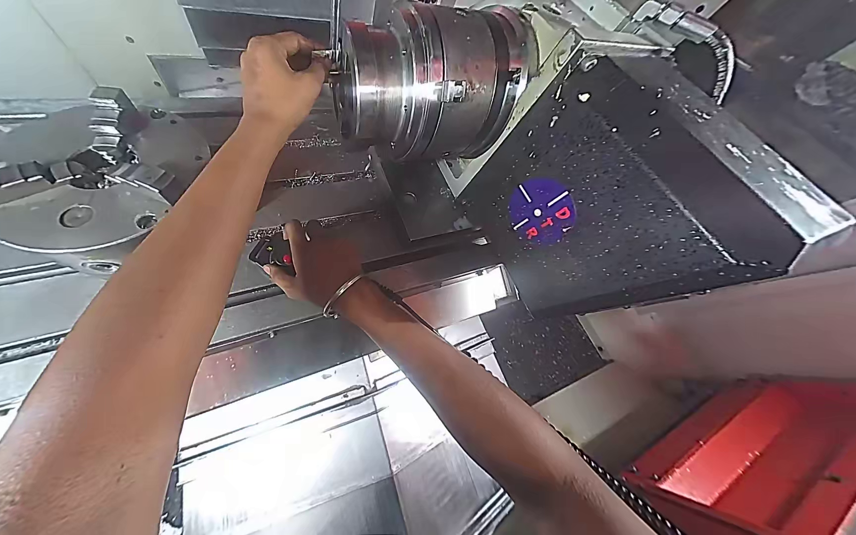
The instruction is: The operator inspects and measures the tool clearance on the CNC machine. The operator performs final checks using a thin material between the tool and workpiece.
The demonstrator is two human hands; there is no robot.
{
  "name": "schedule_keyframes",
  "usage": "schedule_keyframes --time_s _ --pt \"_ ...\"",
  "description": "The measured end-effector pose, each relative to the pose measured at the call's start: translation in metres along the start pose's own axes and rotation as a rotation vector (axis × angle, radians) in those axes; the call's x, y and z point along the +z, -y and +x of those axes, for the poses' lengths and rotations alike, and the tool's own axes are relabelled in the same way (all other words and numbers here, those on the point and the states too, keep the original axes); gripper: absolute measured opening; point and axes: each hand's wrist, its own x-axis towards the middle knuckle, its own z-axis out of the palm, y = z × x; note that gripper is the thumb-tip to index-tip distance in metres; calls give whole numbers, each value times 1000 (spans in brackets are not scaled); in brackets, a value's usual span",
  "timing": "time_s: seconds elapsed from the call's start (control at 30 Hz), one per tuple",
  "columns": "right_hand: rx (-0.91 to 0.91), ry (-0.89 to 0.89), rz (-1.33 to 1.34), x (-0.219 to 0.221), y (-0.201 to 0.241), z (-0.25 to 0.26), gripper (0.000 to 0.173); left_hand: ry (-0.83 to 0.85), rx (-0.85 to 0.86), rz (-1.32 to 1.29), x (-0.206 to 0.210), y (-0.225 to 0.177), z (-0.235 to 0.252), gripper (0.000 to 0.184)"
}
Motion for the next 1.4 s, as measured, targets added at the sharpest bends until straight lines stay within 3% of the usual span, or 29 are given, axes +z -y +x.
schedule_keyframes --time_s 0.8,1.4 --pt "-13 -47 44 4 -2 1 61 81 65 195 -13 -1 3 31" --pt "-21 -41 36 3 -2 0 61 90 33 86 -10 1 4 28"
